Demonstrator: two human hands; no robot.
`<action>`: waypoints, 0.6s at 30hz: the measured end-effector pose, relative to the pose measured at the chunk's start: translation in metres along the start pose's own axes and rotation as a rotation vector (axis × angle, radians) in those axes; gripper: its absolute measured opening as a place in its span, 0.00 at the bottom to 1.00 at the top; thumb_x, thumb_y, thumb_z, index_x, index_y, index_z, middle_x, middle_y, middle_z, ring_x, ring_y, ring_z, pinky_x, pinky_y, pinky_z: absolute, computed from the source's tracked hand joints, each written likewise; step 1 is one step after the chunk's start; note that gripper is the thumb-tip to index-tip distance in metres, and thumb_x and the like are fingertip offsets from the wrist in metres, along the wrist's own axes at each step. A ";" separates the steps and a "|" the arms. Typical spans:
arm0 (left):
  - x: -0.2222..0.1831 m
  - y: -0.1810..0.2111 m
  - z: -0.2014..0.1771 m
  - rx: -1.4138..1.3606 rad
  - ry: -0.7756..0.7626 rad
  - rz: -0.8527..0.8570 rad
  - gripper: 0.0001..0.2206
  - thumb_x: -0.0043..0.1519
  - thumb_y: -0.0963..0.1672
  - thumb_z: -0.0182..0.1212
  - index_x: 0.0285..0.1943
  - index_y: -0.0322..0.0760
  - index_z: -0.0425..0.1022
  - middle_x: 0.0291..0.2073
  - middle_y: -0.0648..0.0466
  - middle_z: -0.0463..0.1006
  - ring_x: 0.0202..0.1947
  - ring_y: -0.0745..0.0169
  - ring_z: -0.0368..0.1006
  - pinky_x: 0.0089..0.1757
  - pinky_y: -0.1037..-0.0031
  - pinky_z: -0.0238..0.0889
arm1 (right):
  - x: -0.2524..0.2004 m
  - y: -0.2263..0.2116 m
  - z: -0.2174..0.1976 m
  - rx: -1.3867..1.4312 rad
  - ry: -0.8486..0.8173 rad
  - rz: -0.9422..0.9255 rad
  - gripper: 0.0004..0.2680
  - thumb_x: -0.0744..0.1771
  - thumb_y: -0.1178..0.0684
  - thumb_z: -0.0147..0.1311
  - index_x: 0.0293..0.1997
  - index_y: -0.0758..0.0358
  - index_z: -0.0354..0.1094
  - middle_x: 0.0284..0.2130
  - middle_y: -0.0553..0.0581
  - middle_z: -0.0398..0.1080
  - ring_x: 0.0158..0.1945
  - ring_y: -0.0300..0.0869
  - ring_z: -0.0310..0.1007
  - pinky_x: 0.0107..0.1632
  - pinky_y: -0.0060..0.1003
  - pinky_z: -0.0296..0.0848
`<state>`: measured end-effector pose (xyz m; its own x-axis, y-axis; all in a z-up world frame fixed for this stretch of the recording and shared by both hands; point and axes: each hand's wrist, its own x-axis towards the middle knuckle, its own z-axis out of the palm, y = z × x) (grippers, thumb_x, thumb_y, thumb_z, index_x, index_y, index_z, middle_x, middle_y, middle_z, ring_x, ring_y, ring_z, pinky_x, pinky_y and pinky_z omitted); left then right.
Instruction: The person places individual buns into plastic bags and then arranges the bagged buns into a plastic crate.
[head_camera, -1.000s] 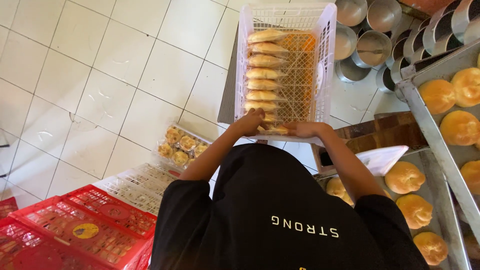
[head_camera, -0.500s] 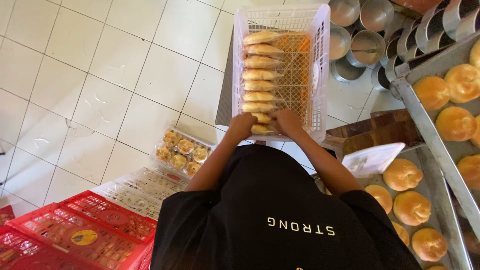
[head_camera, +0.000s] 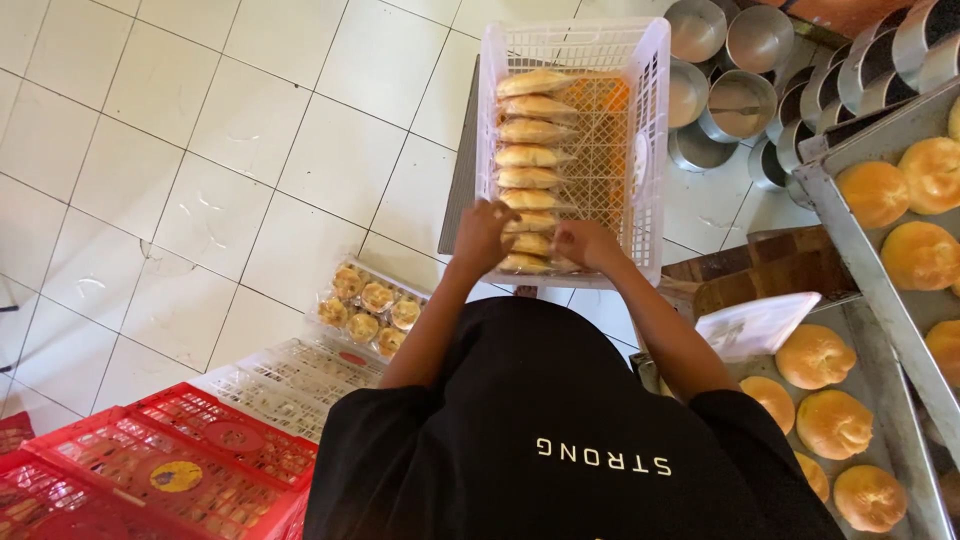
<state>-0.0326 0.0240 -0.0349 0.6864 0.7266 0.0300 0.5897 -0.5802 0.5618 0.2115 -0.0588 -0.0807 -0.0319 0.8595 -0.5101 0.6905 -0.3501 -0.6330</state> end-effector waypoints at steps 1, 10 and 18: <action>-0.002 0.004 -0.006 -0.002 -0.003 -0.002 0.16 0.52 0.44 0.73 0.49 0.44 0.78 0.50 0.49 0.77 0.54 0.41 0.69 0.51 0.49 0.63 | -0.002 -0.006 -0.001 0.001 -0.003 0.003 0.09 0.65 0.45 0.60 0.39 0.58 0.73 0.29 0.60 0.77 0.32 0.49 0.78 0.38 0.43 0.75; -0.009 -0.034 0.067 -0.319 0.331 -0.263 0.30 0.53 0.36 0.65 0.68 0.45 0.67 0.66 0.29 0.59 0.68 0.25 0.53 0.61 0.49 0.56 | 0.035 -0.004 0.042 -0.135 0.581 -0.415 0.17 0.61 0.59 0.56 0.57 0.58 0.74 0.45 0.68 0.68 0.48 0.60 0.70 0.49 0.51 0.72; -0.005 -0.026 0.052 -0.345 0.199 -0.392 0.31 0.52 0.32 0.51 0.64 0.49 0.70 0.64 0.38 0.64 0.55 0.28 0.68 0.50 0.49 0.67 | 0.020 -0.048 0.011 -0.200 0.379 -0.289 0.17 0.62 0.59 0.55 0.57 0.58 0.73 0.42 0.68 0.69 0.39 0.61 0.72 0.41 0.54 0.73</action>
<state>-0.0294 0.0160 -0.0930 0.3301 0.9387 -0.0989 0.5883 -0.1226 0.7993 0.1698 -0.0286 -0.0664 -0.0037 0.9982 -0.0604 0.8179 -0.0317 -0.5745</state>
